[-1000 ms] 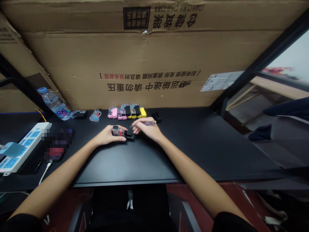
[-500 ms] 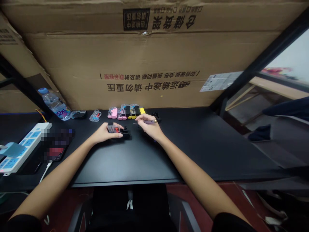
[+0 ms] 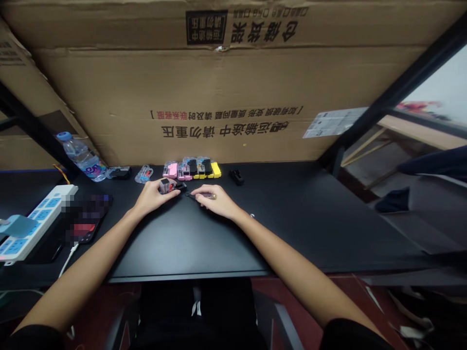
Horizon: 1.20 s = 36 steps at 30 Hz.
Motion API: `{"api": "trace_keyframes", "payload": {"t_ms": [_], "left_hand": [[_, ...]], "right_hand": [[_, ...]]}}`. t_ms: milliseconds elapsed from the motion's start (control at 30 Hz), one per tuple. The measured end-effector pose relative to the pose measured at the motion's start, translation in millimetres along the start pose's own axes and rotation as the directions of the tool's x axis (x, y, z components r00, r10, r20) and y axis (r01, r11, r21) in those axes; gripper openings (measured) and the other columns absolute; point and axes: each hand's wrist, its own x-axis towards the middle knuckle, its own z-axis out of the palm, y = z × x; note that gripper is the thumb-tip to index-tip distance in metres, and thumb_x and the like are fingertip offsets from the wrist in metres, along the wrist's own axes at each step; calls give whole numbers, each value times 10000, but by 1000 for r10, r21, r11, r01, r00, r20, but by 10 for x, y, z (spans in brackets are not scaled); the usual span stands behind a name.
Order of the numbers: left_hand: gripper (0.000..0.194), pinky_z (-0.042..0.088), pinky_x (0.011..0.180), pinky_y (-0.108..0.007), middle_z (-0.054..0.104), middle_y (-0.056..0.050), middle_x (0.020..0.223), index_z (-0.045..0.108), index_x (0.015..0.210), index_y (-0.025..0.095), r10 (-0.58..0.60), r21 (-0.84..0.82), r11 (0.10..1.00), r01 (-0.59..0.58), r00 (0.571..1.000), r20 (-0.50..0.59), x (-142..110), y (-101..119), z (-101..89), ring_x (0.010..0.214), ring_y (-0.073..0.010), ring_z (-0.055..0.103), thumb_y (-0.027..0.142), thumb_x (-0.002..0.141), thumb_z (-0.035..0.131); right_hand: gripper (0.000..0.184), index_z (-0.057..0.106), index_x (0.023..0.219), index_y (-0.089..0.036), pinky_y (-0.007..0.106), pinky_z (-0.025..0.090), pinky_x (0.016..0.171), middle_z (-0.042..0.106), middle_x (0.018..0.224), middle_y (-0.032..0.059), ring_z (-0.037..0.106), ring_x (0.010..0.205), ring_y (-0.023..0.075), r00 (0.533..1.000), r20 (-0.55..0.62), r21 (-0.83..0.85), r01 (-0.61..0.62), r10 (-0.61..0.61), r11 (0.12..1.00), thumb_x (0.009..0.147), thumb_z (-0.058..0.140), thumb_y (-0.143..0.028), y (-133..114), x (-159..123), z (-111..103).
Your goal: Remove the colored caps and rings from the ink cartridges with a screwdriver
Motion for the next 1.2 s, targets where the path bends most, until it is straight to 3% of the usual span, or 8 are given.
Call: {"api": "trace_keyframes", "payload": {"t_ms": [133,333,533,867,1067,1200], "left_hand": [[434,552,837,-315,816,-61,947,799,1120,188,28,28,999,-28,999,22,0,-5,-10,860,-235,737,529,851,803],[447,550,903,-325,817,-41,1017,771,1180,210,78,47,996,-82,994,72,9,-57,-15,936,-247,753,517,857,802],[450,557,835,-314,804,-22,1003,722,1215,229,55,77,995,-59,997,46,-2,-33,-25,877,-231,748,468,844,808],[455,566,836,-323,800,-29,1010,719,1234,228,84,50,995,-88,994,74,-1,-74,-13,847,-218,742,461,852,802],[424,537,758,-297,778,-6,920,741,1226,213,116,58,991,-124,986,119,-9,-64,-9,762,-191,699,472,891,754],[392,495,704,-266,731,20,827,742,1222,210,142,48,987,-151,976,164,-28,-10,-5,703,-163,644,463,925,706]], "right_hand": [[323,839,1092,-165,254,535,553,763,914,77,676,660,154,1000,-7,-8,-16,16,1000,894,669,-354,39,8,-18],[289,845,992,-139,274,535,567,774,792,75,675,613,170,989,-140,-69,-63,53,996,838,672,-311,4,15,-130],[299,836,981,-144,279,547,614,810,871,91,696,682,185,990,-135,-103,16,-30,995,838,662,-340,-16,24,-68],[233,848,881,-148,276,549,589,798,782,76,712,637,194,980,-195,-162,-71,39,984,801,653,-248,108,50,-237],[260,830,910,-135,287,538,581,773,756,77,676,623,188,923,-384,-114,-82,32,990,861,629,-293,69,45,-438],[330,799,875,-170,324,560,695,767,864,90,693,760,209,877,-464,-123,78,-127,989,972,526,-327,-59,19,-455]]}}
